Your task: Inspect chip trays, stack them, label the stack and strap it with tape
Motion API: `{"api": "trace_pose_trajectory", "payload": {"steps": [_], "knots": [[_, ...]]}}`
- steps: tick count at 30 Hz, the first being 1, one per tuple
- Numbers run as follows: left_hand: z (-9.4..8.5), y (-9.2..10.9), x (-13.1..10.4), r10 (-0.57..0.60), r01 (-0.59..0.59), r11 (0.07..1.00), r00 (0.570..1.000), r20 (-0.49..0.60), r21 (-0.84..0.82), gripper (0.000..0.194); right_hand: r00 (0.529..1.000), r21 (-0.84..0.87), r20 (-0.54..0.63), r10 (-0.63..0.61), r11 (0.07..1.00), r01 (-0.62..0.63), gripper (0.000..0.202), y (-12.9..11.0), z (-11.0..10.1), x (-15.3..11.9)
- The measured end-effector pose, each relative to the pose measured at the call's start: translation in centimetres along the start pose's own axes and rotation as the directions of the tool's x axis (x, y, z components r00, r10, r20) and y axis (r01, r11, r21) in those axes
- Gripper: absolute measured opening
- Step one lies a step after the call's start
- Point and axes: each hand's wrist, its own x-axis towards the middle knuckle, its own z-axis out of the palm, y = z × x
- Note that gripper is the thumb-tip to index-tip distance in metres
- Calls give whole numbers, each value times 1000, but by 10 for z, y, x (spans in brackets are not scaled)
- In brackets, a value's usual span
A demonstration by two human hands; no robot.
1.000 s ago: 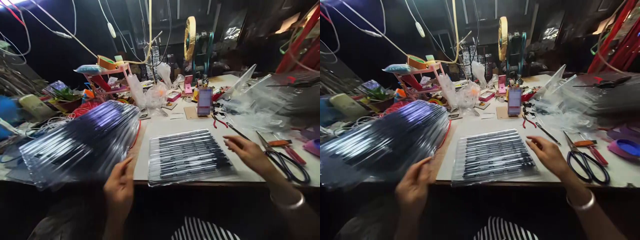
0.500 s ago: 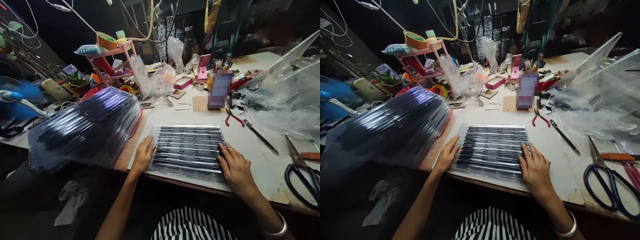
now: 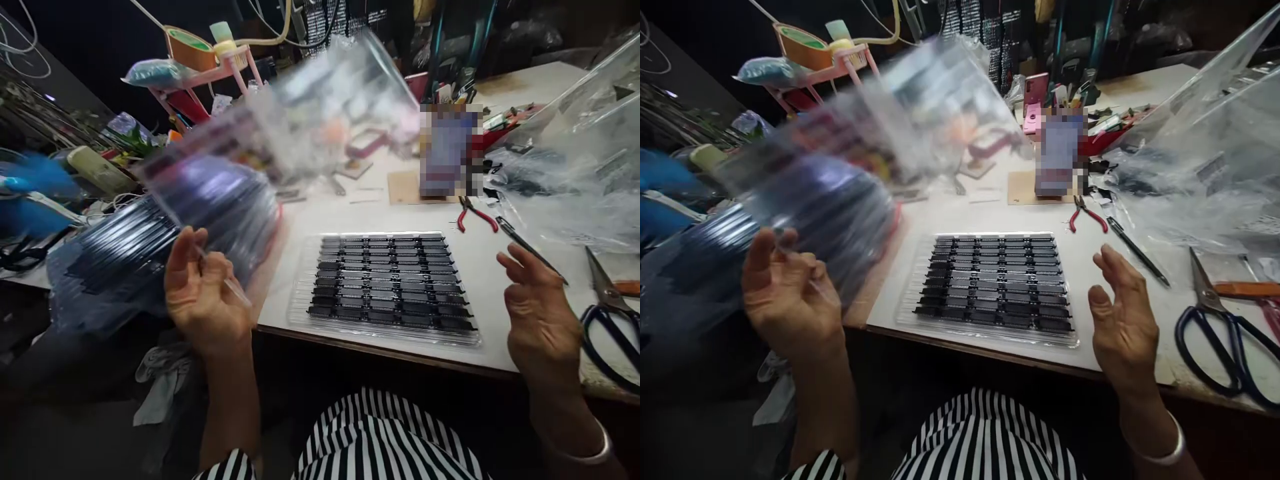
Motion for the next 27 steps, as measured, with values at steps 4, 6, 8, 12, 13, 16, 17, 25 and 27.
{"api": "trace_pose_trajectory", "payload": {"steps": [4,6,8,12,13,16,17,25,27], "knots": [[2,13,16,-150,157,978,987,66,-135,38,992,-192,111,65,980,-43,42,25,-4,-6],[1,16,20,-121,130,987,988,99,-93,46,984,-246,157,86,968,-46,40,34,-6,-9],[1,17,24,-68,73,995,995,79,-64,49,980,-233,176,97,971,-54,38,38,-8,-11],[-3,12,37,-185,186,982,982,47,-16,59,974,-197,196,110,978,-71,33,35,-9,-11],[-4,10,41,-229,229,973,973,35,-3,63,974,-195,198,114,978,-75,32,34,-9,-11],[-7,4,49,-288,288,958,958,-8,4,71,974,-196,196,113,978,-74,29,34,-10,-11],[-8,4,51,-284,284,959,959,-13,1,73,974,-194,196,110,978,-72,28,34,-10,-11],[-22,-1,10,-279,229,954,916,289,194,42,971,-169,206,119,982,-85,27,32,-10,-12],[-26,-16,-20,-345,146,884,845,409,444,37,973,-180,202,113,981,-76,27,31,-9,-11]]}}
